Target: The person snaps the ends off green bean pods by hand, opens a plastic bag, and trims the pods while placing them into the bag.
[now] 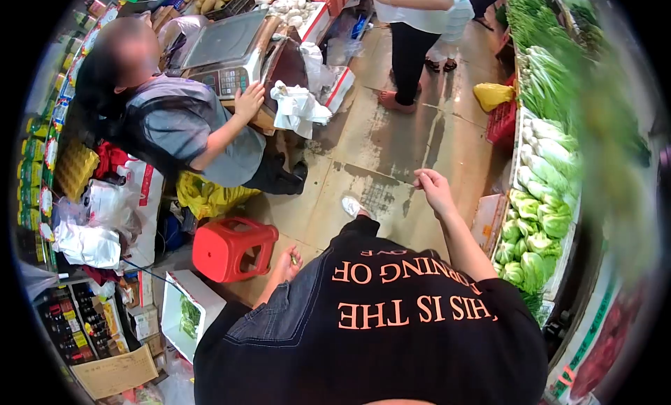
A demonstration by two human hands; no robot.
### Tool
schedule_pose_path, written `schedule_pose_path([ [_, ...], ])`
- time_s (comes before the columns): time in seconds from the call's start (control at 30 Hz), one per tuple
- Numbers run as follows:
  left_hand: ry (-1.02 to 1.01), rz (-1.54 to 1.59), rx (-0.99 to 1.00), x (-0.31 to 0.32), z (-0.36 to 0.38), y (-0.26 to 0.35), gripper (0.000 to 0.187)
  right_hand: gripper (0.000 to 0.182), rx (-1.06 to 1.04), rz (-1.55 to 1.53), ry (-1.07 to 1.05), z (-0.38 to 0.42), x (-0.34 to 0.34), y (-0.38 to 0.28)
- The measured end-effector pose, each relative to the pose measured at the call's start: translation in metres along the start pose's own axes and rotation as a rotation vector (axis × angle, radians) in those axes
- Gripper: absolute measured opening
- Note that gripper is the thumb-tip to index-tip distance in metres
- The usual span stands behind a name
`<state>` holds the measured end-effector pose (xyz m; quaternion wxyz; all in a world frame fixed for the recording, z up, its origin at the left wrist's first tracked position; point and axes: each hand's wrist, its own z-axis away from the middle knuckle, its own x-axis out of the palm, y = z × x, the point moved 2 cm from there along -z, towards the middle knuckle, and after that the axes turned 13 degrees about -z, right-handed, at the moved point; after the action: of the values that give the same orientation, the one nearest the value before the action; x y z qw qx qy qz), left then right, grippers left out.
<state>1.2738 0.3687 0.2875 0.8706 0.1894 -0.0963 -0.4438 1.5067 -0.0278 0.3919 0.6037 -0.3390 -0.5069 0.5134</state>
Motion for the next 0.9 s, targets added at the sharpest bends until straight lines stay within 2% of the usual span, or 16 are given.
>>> schedule_pose_path([
  [0.07, -0.004, -0.035, -0.042, -0.022, -0.031, 0.006, 0.008, 0.020, 0.015, 0.088, -0.025, -0.033, 0.022, 0.001],
  [0.1, -0.014, 0.042, 0.042, -0.049, -0.084, -0.010, 0.014, 0.020, 0.031, 0.117, -0.029, -0.047, 0.035, -0.003],
  [0.17, 0.065, 0.033, 0.033, -0.049, -0.096, 0.021, 0.018, 0.019, 0.050, 0.178, -0.042, -0.089, 0.052, -0.002],
  [0.3, 0.090, 0.020, 0.121, -0.018, -0.093, 0.098, 0.020, 0.015, -0.062, 0.319, -0.152, -0.170, 0.084, -0.007],
  [0.4, 0.116, -0.093, 0.175, 0.016, -0.064, 0.159, 0.018, 0.015, -0.023, 0.416, -0.194, -0.228, 0.106, 0.003],
  [0.5, 0.104, -0.029, 0.236, 0.030, -0.059, 0.183, 0.018, 0.015, 0.096, 0.368, -0.196, -0.272, 0.137, 0.014],
  [0.57, 0.069, -0.036, 0.328, 0.035, -0.058, 0.188, 0.019, 0.017, 0.112, 0.444, -0.232, -0.306, 0.152, 0.033],
  [0.63, 0.072, -0.043, 0.338, 0.008, -0.099, 0.153, 0.021, 0.019, 0.167, 0.487, -0.243, -0.336, 0.170, 0.036],
  [0.73, 0.195, -0.063, 0.269, 0.003, -0.090, 0.137, 0.021, 0.017, 0.246, 0.598, -0.263, -0.403, 0.184, 0.072],
  [0.9, 0.346, 0.079, 0.156, 0.043, -0.049, 0.152, 0.022, 0.018, 0.301, 0.802, -0.315, -0.491, 0.214, 0.082],
])
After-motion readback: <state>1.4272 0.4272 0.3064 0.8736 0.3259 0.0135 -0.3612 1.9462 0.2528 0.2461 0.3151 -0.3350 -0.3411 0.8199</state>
